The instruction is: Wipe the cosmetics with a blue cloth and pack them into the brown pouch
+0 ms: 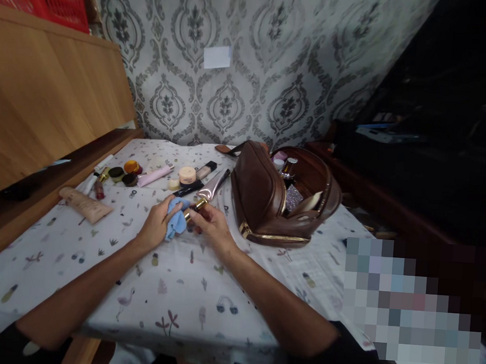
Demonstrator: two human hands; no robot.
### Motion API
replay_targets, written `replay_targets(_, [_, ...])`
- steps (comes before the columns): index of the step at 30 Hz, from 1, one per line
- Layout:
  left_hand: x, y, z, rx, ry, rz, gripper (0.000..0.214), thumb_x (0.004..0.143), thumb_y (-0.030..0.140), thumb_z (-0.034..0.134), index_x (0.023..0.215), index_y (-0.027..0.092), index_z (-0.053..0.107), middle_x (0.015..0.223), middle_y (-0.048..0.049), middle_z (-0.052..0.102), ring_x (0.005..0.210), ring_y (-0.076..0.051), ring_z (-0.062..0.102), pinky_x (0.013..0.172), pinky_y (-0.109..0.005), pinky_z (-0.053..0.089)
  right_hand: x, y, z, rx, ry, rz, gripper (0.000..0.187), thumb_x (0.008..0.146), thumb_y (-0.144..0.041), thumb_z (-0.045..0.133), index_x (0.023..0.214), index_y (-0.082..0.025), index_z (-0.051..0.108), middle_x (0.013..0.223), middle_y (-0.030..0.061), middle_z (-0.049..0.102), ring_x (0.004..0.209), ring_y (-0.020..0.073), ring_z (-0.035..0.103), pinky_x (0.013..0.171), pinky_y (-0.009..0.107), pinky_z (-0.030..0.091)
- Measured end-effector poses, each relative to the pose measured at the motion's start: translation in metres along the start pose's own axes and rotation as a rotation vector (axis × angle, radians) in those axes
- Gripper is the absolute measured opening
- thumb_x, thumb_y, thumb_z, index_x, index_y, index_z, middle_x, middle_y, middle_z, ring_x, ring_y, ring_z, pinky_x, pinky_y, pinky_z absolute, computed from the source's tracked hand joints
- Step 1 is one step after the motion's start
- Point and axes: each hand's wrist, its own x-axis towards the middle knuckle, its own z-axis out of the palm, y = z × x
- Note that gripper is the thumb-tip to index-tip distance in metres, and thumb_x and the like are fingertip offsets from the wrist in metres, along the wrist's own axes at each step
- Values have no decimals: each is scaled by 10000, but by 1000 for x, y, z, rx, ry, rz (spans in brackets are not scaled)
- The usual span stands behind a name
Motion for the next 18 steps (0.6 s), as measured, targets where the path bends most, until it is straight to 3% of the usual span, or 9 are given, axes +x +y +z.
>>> replay_targets(5, [-3, 0, 2, -19, 31, 21, 356, 963, 551, 459, 984, 212, 566, 768, 12, 594, 707, -168, 557, 714, -307, 455, -1, -3, -1, -49, -18, 39, 412, 731, -563, 750, 782, -173, 631, 666, -11, 575, 612, 117, 516, 531, 230, 402])
replay_targets(9, [-5, 3, 1, -43, -27, 47, 448, 976, 560, 431, 1190, 196, 582, 868, -4, 620, 768, -176, 568, 774, -309, 464, -1, -1, 1, -127, -171, 70, 326, 789, -491, 686, 787, -191, 561, 641, -36, 535, 572, 110, 489, 522, 233, 394])
replay_targets(13, [-5, 5, 0, -24, -137, 108, 426, 980, 532, 439, 1118, 176, 627, 894, -23, 642, 836, -194, 596, 840, -313, 462, -3, 1, 0, -296, -275, 43, 190, 848, -373, 598, 826, -195, 536, 666, -40, 515, 595, 113, 476, 538, 231, 386])
replay_targets(18, [-4, 7, 1, -6, -109, 127, 324, 968, 480, 480, 930, 184, 605, 816, -3, 612, 770, -174, 570, 794, -301, 450, -5, 0, 0, -433, -276, 31, 177, 871, -349, 565, 799, -194, 519, 662, -40, 499, 602, 114, 467, 542, 228, 361])
